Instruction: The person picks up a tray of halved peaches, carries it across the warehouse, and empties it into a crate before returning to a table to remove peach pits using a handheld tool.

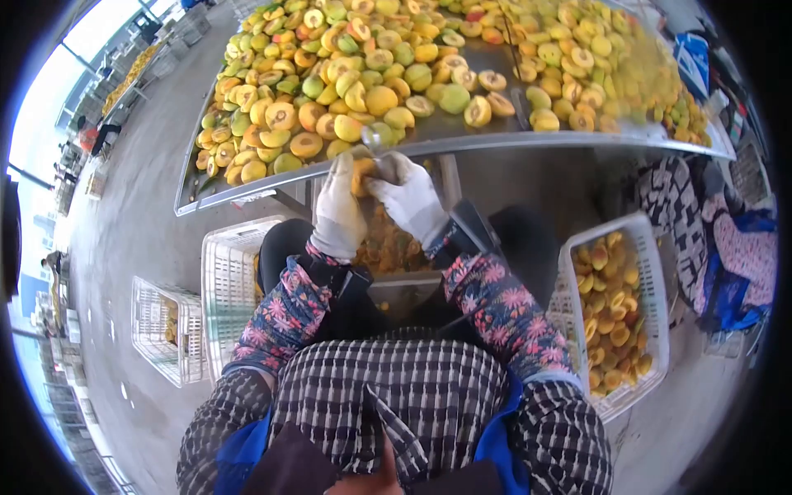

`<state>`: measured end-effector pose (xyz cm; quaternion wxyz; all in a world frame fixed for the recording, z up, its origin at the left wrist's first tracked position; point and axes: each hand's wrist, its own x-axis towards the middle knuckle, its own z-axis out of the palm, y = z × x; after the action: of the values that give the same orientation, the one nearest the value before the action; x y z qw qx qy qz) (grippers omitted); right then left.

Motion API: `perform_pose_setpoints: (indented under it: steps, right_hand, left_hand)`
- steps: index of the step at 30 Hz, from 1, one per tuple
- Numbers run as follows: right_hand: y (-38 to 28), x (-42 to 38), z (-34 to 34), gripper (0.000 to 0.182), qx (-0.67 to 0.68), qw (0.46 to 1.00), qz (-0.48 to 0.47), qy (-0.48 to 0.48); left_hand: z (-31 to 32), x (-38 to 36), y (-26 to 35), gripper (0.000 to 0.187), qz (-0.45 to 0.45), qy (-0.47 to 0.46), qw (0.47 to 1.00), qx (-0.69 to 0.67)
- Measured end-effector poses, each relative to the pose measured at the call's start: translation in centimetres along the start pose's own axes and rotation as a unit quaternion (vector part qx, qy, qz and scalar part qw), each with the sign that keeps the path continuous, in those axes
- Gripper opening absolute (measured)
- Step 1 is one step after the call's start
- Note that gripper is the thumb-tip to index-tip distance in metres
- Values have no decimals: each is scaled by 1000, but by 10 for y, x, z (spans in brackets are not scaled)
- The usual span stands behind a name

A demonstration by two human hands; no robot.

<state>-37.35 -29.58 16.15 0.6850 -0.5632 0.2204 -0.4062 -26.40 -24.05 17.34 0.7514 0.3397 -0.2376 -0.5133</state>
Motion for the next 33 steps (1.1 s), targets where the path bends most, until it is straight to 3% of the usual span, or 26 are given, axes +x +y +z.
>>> perform_pose_setpoints:
  steps: [4,6,8,11,13,16,19,22,24,28,33]
  right_hand:
    - [6,-13,4,28,10,999,42,-28]
    - [-3,-18,3,30,-168,986,-19,4]
    - [-2,-23,3,34,-321,946,-48,7]
    - [-6,-26,15,24,-393,919,-22,0]
    - [-3,-28,16,23,-393,919,-33,7]
    - [-9,-28,16,24,-383,923,-29,4]
    - [-6,-29,15,28,-413,909,-55,0]
    - [-10,-29,17,34,-467,884,-32,-4]
    - [-15,-29,20,35,-497,867,-5,-23]
    - [4,-34,27,38,-411,911,2,-25]
    - [-7,-35,28,33,-442,895,31,-55]
  left_hand:
    - [-5,13,10,33,-53,67,989,-122]
    - [-7,16,22,32,-85,98,971,-201]
    - [-10,15,22,33,-55,85,978,-183]
    - [-10,13,17,39,-25,73,984,-161]
    - [-6,11,16,44,-23,65,989,-127]
    - [-9,6,24,46,-48,-24,989,-135]
    - [-14,8,24,43,-51,-17,984,-167]
    - [-15,12,26,36,-61,59,986,-146]
    - [-13,10,21,42,-47,90,989,-107]
    - [-1,4,23,53,-26,161,987,-2]
    - [-2,1,20,53,-2,172,984,52]
